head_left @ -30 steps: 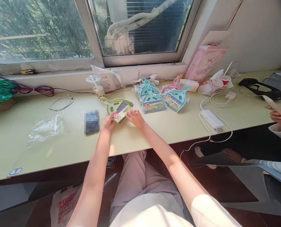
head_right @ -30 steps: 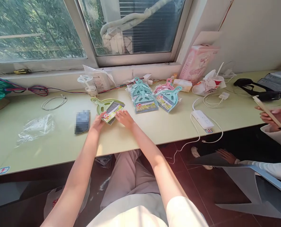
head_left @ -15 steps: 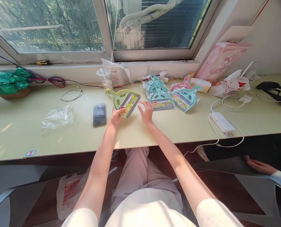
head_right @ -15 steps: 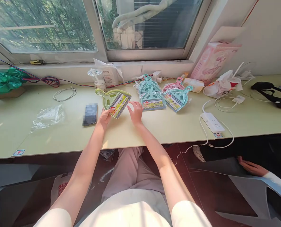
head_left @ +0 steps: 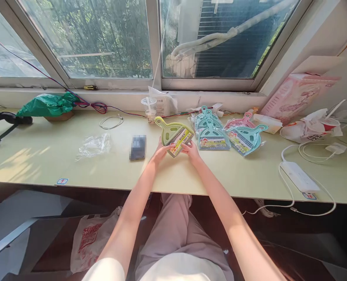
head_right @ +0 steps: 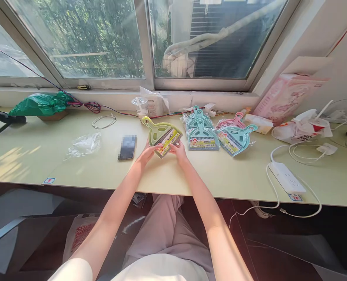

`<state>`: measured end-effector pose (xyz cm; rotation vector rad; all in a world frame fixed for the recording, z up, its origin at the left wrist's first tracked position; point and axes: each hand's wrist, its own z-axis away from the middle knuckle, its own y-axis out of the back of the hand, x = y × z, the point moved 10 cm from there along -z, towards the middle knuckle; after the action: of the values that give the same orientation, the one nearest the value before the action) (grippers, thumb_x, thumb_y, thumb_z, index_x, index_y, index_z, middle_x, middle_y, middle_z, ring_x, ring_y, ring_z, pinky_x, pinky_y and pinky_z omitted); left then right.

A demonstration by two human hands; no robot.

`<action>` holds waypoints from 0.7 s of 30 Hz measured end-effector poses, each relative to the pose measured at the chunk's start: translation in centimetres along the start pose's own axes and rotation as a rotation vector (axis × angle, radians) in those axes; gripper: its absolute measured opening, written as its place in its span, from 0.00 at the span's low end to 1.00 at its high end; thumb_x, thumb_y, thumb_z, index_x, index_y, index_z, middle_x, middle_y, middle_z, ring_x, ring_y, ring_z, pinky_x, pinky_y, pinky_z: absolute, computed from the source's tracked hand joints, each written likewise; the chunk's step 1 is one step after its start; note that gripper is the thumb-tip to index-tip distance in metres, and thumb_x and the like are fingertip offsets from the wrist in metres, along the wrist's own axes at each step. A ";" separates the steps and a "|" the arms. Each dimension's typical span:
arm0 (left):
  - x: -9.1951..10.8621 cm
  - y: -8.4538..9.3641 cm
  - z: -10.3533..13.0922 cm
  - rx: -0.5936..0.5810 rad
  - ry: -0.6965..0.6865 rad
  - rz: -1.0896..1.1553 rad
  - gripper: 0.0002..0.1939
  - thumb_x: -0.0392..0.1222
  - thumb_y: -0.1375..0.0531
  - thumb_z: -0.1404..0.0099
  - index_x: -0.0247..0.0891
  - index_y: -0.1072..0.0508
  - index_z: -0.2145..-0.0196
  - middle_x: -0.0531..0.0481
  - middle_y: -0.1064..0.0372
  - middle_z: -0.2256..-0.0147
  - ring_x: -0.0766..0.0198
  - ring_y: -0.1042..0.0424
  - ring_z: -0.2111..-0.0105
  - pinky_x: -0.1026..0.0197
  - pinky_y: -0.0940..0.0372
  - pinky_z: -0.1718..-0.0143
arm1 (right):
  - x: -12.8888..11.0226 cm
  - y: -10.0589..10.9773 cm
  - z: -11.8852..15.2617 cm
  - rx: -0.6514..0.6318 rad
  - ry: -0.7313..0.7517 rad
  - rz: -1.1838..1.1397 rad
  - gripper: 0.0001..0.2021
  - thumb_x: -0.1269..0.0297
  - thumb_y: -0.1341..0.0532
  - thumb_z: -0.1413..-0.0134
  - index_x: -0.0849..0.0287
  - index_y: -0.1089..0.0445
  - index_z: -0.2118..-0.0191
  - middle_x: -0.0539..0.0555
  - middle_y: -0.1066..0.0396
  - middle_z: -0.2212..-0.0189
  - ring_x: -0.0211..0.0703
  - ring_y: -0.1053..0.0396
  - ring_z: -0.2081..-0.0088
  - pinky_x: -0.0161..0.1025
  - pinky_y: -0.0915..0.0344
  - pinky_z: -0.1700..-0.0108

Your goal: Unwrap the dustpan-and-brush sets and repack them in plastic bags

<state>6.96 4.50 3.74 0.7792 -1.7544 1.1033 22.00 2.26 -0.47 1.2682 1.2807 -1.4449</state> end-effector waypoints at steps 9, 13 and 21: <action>4.8 6.1 1.9 0.326 -0.162 -0.383 0.32 0.46 0.35 0.42 0.42 0.39 0.41 0.39 0.45 0.38 0.50 0.44 0.38 0.51 0.45 0.41 | 0.4 1.6 0.1 0.036 0.019 -0.143 0.31 0.51 0.27 0.69 0.53 0.36 0.57 0.54 0.23 0.63 0.52 0.23 0.60 0.56 0.26 0.54; 13.5 18.3 7.6 0.934 -0.304 -0.822 0.24 0.39 0.44 0.36 0.41 0.38 0.42 0.39 0.51 0.35 0.48 0.53 0.34 0.47 0.49 0.38 | 0.6 2.2 -0.1 0.065 0.018 -0.173 0.30 0.52 0.27 0.70 0.53 0.37 0.58 0.54 0.23 0.63 0.53 0.23 0.59 0.55 0.25 0.54; 16.8 31.6 11.1 0.850 0.455 -1.529 0.17 0.37 0.40 0.40 0.30 0.29 0.53 0.26 0.36 0.48 0.36 0.41 0.43 0.35 0.46 0.46 | 1.6 2.2 -0.6 0.072 -0.009 -0.218 0.29 0.55 0.26 0.70 0.53 0.37 0.59 0.53 0.23 0.65 0.52 0.23 0.59 0.53 0.24 0.57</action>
<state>-30.40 6.33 5.77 1.7246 0.0551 0.7023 23.94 2.55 -2.37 1.1952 1.4067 -1.6608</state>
